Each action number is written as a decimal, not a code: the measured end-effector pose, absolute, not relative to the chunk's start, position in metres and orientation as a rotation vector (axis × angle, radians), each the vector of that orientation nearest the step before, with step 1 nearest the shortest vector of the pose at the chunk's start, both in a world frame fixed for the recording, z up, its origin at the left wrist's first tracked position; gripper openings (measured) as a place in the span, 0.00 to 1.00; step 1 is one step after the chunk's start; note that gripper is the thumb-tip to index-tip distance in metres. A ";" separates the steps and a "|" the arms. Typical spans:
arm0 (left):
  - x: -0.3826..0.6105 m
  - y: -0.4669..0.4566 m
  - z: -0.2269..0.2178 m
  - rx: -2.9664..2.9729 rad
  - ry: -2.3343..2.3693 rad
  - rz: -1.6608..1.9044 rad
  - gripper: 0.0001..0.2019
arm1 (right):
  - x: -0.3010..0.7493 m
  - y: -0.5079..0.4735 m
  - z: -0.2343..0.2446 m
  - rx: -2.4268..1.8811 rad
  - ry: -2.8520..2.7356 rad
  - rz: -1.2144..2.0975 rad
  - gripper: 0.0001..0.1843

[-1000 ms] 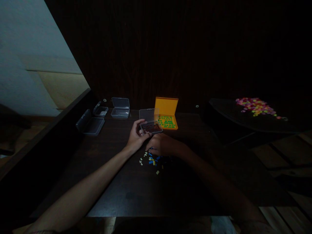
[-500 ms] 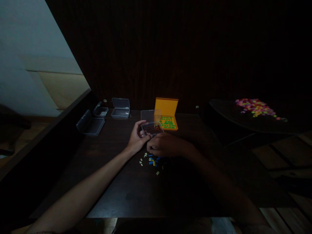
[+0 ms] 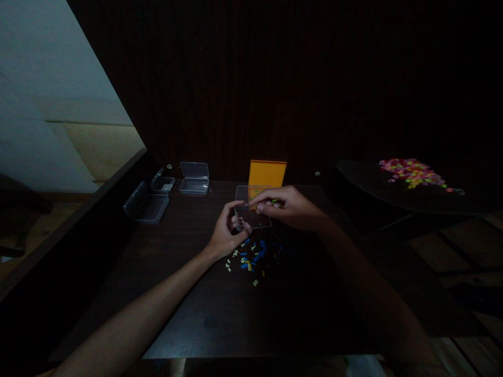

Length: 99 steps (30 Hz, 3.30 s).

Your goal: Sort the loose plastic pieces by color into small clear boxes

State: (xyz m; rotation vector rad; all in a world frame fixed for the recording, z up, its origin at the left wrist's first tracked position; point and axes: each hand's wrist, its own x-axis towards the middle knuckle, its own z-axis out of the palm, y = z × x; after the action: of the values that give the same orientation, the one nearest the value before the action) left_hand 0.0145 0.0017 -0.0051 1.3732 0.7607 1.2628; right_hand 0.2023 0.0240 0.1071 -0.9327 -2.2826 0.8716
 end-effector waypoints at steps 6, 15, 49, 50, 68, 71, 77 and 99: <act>0.014 0.002 -0.005 1.401 0.740 1.248 0.31 | 0.201 0.030 0.095 -1.007 -2.402 1.003 0.11; 0.014 0.001 -0.007 1.398 0.712 1.212 0.32 | 0.198 0.037 0.079 -0.990 -2.410 1.054 0.10; 0.014 0.002 -0.008 1.400 0.722 1.211 0.33 | 0.199 0.037 0.080 -0.962 -2.637 0.868 0.09; 0.014 0.002 -0.008 1.399 0.723 1.212 0.33 | 0.200 0.038 0.080 -0.946 -2.643 0.856 0.09; 0.014 0.002 -0.011 1.431 0.727 1.191 0.32 | 0.189 0.035 0.074 -0.964 -2.673 0.836 0.09; 0.015 0.002 -0.012 1.439 0.719 1.192 0.32 | 0.187 0.035 0.073 -0.978 -2.677 0.823 0.10; 0.016 0.000 -0.012 1.452 0.706 1.175 0.32 | 0.186 0.036 0.068 -0.955 -2.676 0.831 0.12; 0.016 0.000 -0.011 1.440 0.707 1.169 0.33 | 0.187 0.036 0.067 -0.964 -2.665 0.753 0.11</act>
State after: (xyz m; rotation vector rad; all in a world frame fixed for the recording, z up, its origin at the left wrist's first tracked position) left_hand 0.0161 0.0001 -0.0112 1.4400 0.7074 1.1690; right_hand 0.1875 0.0359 0.0667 -0.9640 -2.6652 0.7530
